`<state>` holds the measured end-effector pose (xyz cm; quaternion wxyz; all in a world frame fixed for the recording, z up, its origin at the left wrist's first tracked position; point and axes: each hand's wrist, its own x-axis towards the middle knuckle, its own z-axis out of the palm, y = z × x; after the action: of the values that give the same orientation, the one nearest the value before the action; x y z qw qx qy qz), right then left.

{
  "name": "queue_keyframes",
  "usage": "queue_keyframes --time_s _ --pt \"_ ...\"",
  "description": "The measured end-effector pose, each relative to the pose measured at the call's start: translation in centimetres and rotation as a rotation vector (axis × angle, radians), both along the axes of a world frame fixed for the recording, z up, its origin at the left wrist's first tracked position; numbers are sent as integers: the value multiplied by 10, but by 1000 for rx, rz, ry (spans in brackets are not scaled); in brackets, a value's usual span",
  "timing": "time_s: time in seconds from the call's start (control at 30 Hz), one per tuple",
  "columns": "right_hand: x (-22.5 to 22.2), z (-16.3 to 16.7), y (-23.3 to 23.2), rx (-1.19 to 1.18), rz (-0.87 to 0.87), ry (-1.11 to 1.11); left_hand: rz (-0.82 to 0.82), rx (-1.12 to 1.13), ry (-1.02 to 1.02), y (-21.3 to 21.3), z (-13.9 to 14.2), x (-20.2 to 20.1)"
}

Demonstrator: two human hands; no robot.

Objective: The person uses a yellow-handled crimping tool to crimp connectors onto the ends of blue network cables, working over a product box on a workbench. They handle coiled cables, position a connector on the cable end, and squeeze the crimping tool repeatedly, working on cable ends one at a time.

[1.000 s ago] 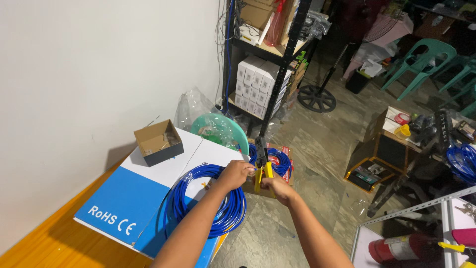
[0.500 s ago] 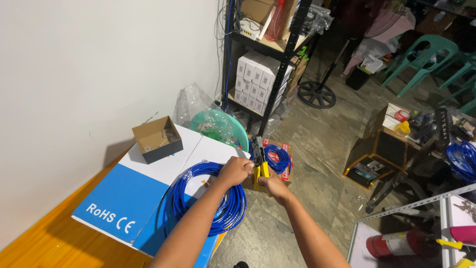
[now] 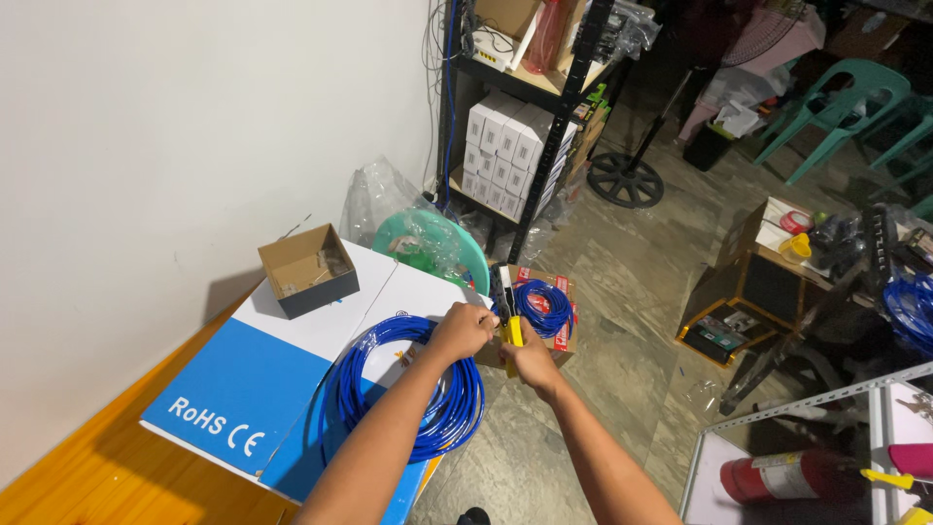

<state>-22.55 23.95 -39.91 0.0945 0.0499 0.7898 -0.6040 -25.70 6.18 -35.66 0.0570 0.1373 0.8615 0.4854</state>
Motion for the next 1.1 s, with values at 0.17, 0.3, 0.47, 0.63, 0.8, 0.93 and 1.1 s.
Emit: queue_keyframes --time_s 0.17,0.3,0.47,0.63,0.8,0.93,1.1 --pt "-3 -11 4 -84 -9 3 -15 24 -69 1 1 -2" --pt "-4 -14 5 -128 -1 23 -37 69 -24 0 -3 -4" --pt "-3 -11 4 -144 -7 -23 -66 64 18 -2 -5 -5" --pt "-3 -5 6 -155 -38 -72 -82 70 30 1 0 -5" --pt "-4 -8 14 -148 -60 -57 -103 123 66 2 3 -7" --pt "-9 -13 25 -64 -138 -59 -124 210 99 -1 5 -7" --pt "-9 -9 35 338 -276 -145 -88 391 -11 -5 7 -7"
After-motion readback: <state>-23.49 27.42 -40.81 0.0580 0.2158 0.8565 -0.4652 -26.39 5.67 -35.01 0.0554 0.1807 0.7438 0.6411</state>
